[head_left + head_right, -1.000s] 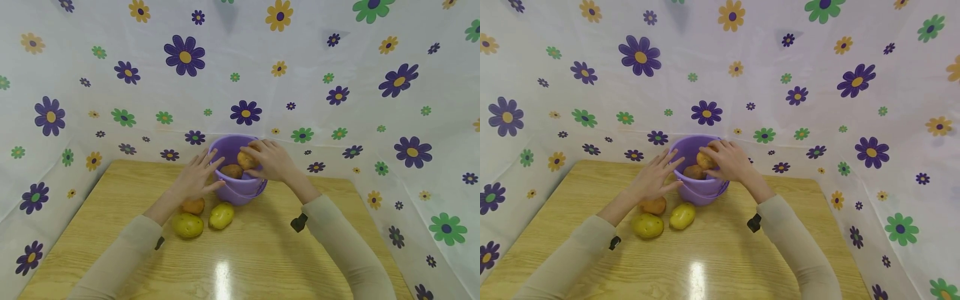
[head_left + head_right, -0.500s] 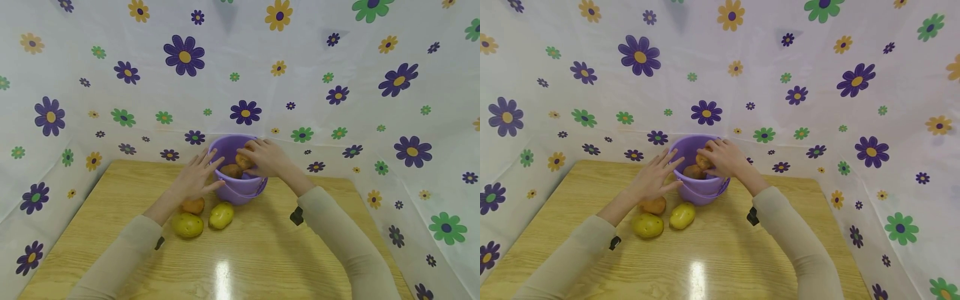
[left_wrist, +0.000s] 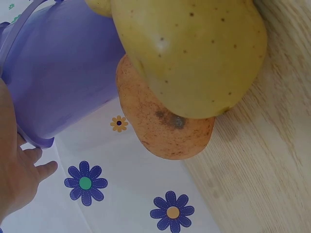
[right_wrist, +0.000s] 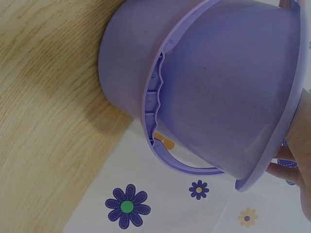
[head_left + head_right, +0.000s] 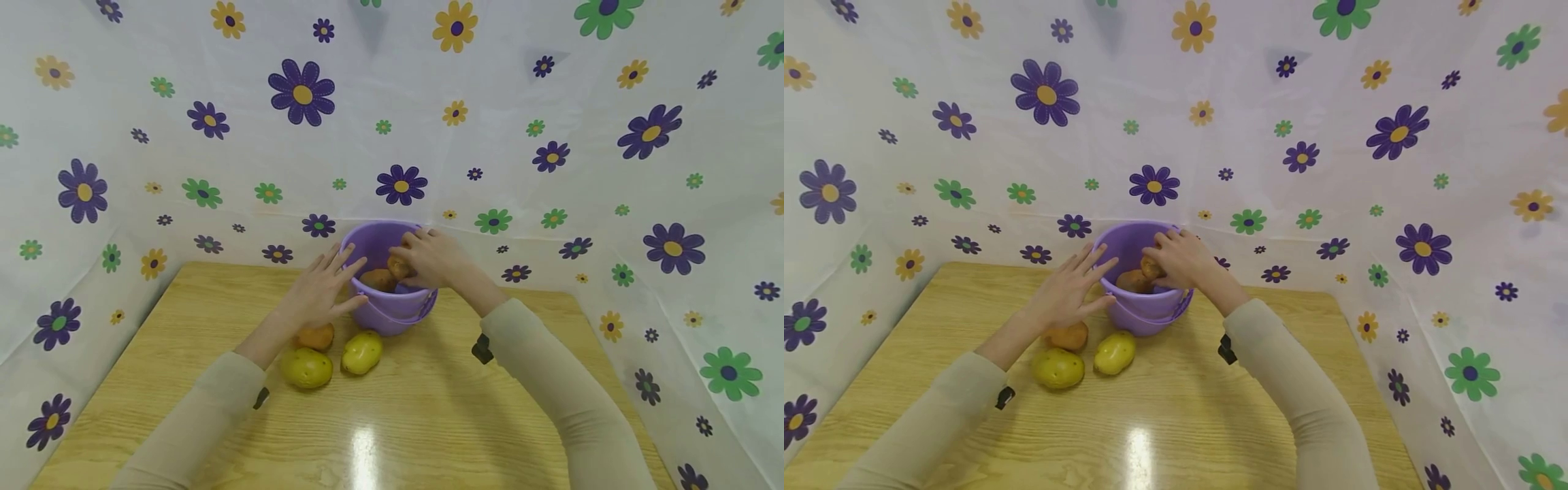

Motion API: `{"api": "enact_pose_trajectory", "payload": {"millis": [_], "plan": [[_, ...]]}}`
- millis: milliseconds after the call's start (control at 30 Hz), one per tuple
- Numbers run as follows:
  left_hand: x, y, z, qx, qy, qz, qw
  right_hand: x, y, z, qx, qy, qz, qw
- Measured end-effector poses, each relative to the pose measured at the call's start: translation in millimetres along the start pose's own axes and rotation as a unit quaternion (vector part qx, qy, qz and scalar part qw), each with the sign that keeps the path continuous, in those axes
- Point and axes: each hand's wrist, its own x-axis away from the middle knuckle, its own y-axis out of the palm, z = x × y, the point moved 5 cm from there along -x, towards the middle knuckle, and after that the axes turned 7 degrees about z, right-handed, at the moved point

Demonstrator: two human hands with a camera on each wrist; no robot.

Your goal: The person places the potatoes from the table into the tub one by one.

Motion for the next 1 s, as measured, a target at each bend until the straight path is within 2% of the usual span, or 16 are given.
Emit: {"api": "enact_pose_trajectory", "payload": {"millis": [367,700,1000], "plan": [[0.4,-0.2,1.6,0.003,0.003,0.004,1.0000,3,2,1,-0.005,0.004,0.029,1.000],[0.4,0.2,1.5,0.006,0.002,0.004,1.0000,18,-7,2,-0.021,0.010,0.118,0.993],[0.5,-0.3,1.3,0.010,0.000,0.002,0.9999,34,-13,-1,-0.044,0.015,0.129,0.991]]}}
